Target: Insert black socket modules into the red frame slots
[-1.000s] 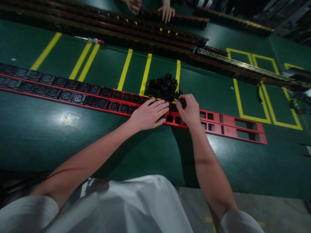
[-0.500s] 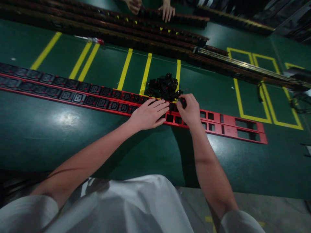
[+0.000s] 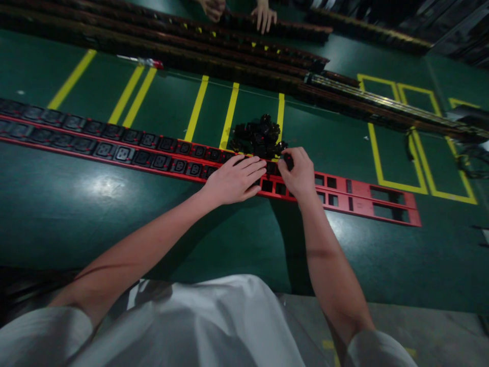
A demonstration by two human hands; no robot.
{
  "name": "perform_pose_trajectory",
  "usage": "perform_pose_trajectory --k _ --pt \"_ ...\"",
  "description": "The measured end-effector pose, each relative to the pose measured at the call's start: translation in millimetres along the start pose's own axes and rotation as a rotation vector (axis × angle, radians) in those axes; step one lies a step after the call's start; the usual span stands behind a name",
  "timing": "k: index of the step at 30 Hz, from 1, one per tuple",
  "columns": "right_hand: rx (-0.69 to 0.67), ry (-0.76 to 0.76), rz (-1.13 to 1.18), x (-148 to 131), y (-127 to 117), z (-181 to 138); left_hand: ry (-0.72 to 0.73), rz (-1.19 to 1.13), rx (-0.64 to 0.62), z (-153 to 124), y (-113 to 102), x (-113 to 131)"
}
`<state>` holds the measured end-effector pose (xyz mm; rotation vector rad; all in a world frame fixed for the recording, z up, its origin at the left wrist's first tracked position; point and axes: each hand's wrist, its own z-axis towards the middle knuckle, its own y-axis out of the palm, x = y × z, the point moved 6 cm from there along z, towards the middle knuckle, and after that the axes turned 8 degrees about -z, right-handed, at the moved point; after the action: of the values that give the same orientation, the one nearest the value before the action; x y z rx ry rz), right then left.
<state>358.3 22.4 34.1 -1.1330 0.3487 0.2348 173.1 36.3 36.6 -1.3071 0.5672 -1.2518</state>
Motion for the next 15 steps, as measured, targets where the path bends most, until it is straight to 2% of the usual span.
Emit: perform_pose_trajectory --k 15 --pt "0.000 -0.009 -0.003 0.7 1.0 0.0 0.003 -0.003 0.007 -0.1 0.5 -0.6"
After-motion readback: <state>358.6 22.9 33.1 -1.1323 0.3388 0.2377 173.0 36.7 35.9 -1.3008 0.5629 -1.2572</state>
